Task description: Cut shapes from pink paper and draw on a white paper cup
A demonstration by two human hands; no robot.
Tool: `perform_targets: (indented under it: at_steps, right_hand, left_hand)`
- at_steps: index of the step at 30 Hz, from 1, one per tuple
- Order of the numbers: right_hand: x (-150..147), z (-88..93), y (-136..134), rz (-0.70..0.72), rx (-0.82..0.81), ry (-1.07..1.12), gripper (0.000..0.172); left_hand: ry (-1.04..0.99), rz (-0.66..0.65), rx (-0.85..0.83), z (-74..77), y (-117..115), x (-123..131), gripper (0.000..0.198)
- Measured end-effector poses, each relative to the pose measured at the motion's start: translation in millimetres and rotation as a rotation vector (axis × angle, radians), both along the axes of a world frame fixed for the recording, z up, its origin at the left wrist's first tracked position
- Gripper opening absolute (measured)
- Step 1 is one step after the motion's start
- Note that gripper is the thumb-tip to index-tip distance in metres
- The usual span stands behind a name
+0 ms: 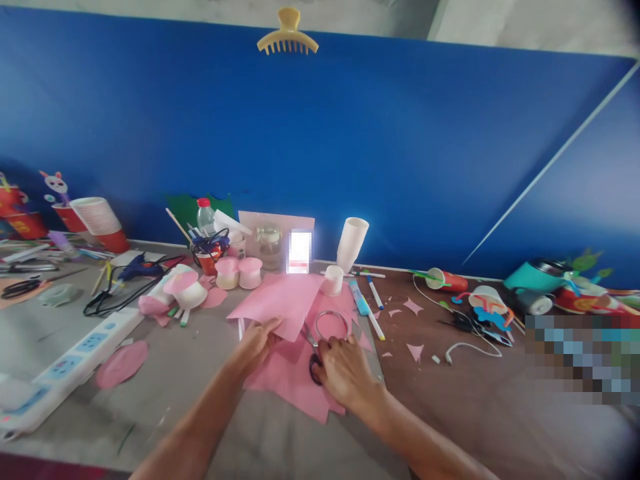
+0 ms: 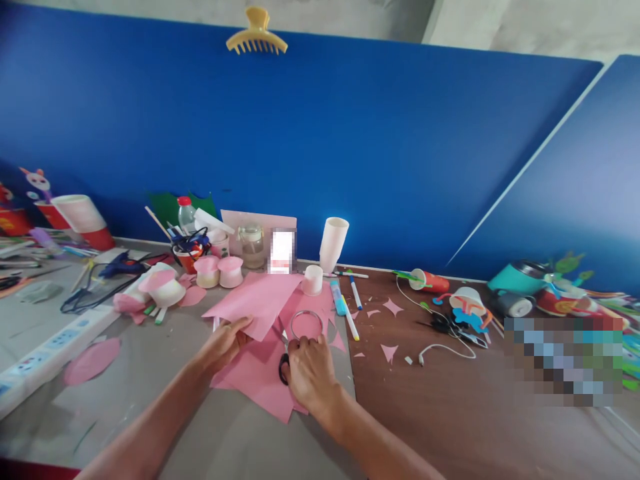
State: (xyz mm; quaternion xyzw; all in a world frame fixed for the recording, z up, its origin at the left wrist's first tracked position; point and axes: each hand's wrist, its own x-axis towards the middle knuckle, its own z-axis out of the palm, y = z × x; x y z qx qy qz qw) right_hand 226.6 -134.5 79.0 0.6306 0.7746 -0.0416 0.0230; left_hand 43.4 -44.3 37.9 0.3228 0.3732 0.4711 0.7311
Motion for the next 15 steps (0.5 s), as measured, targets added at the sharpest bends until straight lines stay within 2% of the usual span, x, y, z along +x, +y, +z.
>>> perform_targets:
  at_steps: [8,12,15]
  right_hand:
    - [7,10.3,-5,-0.047,-0.098,0.051,0.030]
    - [14,14.3,-11,-0.058,-0.185,0.032,0.027]
    - [21,15.8,-13,-0.078,-0.217,0.092,0.025]
  left_hand:
    - [-0.037,-0.016,0.042,11.6,-5,2,0.024]
    - [-0.032,0.002,0.061,9.7,-6,1,0.019]
    - [-0.026,-0.059,0.058,7.0,-8,-2,0.014]
